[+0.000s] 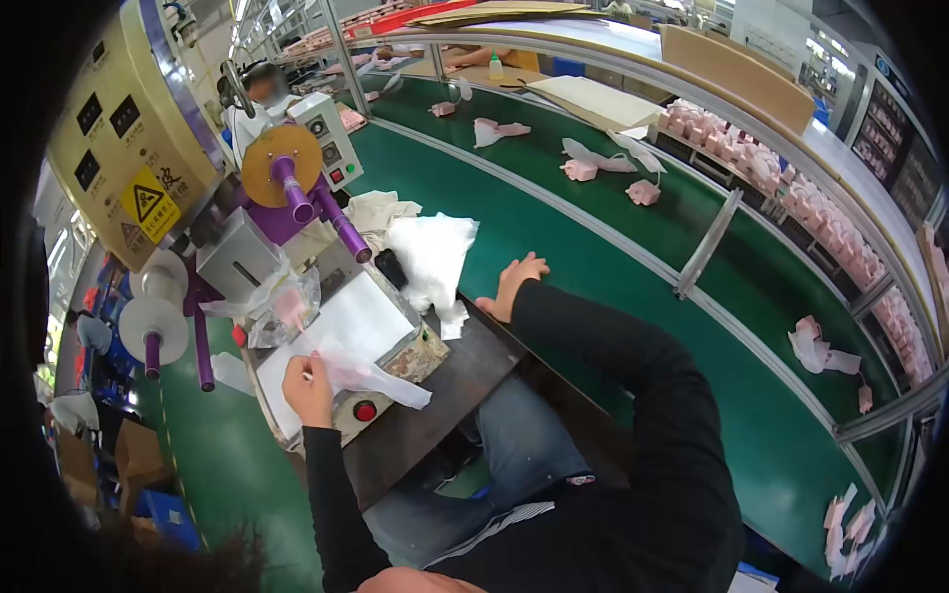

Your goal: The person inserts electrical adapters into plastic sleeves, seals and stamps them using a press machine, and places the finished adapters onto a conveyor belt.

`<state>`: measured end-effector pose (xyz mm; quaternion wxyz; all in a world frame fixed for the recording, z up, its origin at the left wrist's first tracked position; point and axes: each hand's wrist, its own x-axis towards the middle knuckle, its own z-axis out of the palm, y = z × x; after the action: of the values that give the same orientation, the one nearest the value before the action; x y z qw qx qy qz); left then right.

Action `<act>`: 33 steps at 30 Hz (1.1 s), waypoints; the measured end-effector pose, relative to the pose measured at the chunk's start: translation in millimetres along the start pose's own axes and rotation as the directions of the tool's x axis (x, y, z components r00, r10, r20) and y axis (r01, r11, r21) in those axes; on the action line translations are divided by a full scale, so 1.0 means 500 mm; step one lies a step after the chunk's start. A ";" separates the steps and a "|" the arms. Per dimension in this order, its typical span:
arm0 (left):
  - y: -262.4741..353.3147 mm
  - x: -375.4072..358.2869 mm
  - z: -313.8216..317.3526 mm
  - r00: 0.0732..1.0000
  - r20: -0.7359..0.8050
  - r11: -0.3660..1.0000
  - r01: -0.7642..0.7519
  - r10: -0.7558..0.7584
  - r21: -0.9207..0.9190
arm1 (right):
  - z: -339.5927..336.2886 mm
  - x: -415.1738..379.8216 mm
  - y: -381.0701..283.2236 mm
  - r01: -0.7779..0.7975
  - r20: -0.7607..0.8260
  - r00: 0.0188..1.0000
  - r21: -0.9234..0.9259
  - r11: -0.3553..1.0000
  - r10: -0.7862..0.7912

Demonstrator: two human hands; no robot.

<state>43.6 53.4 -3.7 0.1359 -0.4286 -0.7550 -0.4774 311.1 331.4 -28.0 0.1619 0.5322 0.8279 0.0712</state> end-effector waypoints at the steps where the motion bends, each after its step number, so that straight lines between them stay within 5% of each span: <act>1: 0.048 -0.010 0.012 0.995 -0.065 0.996 -0.079 0.077 -0.040 | -0.014 -0.007 -0.002 -0.007 0.017 1.000 -0.059 0.998 0.008; 4: 0.241 -0.033 0.061 0.882 0.123 0.861 -0.400 0.455 -0.315 | -0.056 -0.024 -0.019 -0.042 0.032 0.998 -0.081 0.996 0.045; 7: 0.454 -0.061 0.100 0.655 0.063 0.525 -0.540 0.753 -0.658 | -0.082 -0.038 -0.047 -0.052 0.049 0.997 -0.094 0.994 0.056; 10: 0.596 -0.139 0.121 0.529 -0.084 0.194 -0.448 0.844 -0.873 | -0.087 -0.041 -0.043 -0.083 0.081 0.992 -0.107 0.991 0.092; 11: 0.604 -0.160 0.132 0.546 -0.089 0.197 -0.442 0.833 -0.875 | -0.083 -0.041 -0.045 -0.102 0.041 0.993 -0.101 0.990 0.107; 14: 0.591 -0.208 0.181 0.216 0.101 0.164 -0.297 0.971 -0.941 | -0.062 -0.038 -0.054 -0.135 -0.037 0.991 -0.087 0.987 0.132; 19: 0.530 -0.203 0.204 0.280 0.039 0.143 -0.363 0.959 -0.921 | -0.034 -0.003 -0.098 -0.199 -0.014 0.980 -0.194 0.961 0.200; 22: 0.493 -0.163 0.196 0.418 0.114 0.329 -0.488 0.901 -0.808 | -0.044 0.032 -0.119 -0.235 0.074 0.963 -0.248 0.940 0.260; 26: 0.432 -0.131 0.242 0.556 0.080 0.403 -0.488 0.828 -0.775 | -0.031 0.030 -0.117 -0.256 0.052 0.960 -0.250 0.934 0.277; 33: 0.424 -0.131 0.255 0.544 0.149 0.450 -0.477 0.826 -0.755 | -0.034 0.017 -0.118 -0.284 -0.029 0.958 -0.242 0.928 0.286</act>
<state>273.5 163.6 19.6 -0.0379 -0.8201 -0.3144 -0.4766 251.3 315.1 -30.9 0.2166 0.6230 0.7263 0.1934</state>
